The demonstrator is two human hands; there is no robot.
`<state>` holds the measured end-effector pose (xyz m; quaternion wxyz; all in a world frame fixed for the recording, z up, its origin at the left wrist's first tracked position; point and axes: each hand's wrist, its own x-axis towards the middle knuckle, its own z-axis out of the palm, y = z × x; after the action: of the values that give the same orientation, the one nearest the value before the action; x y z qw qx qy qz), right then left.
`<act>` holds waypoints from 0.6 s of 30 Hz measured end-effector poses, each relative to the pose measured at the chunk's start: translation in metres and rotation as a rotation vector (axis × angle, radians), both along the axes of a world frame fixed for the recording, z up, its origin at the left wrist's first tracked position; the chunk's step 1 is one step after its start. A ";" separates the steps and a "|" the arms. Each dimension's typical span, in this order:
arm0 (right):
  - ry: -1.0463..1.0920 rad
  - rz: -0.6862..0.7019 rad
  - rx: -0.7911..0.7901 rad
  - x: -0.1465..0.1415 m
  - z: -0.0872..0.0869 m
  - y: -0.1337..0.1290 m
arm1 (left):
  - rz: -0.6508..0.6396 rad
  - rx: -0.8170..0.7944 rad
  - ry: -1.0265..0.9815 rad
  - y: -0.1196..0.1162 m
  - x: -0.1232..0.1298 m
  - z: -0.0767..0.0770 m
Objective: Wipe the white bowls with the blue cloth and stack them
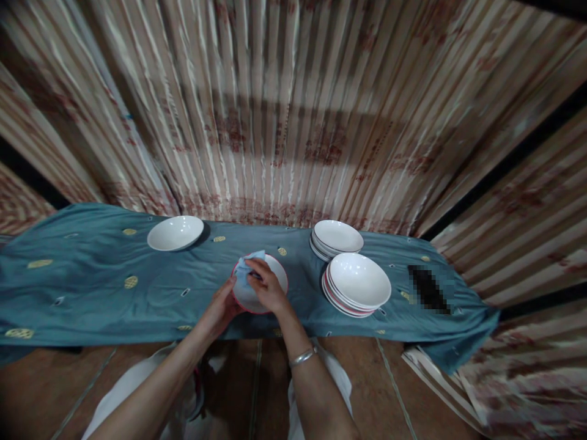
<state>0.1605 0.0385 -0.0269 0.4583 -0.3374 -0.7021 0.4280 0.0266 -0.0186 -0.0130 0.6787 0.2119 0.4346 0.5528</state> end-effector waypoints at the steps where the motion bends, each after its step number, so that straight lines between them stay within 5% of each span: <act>1: 0.036 0.050 -0.038 0.000 0.003 -0.002 | -0.007 0.006 -0.011 0.000 0.000 -0.001; 11: -0.032 0.273 -0.347 0.009 0.019 -0.015 | 0.052 0.024 0.004 0.005 -0.003 -0.005; 18: -0.433 0.153 -0.083 0.025 0.016 -0.017 | 0.117 0.030 0.105 0.002 -0.004 0.005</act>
<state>0.1851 0.0213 -0.0109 0.2487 -0.3860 -0.7893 0.4076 0.0229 -0.0167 -0.0082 0.6184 0.2249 0.4727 0.5862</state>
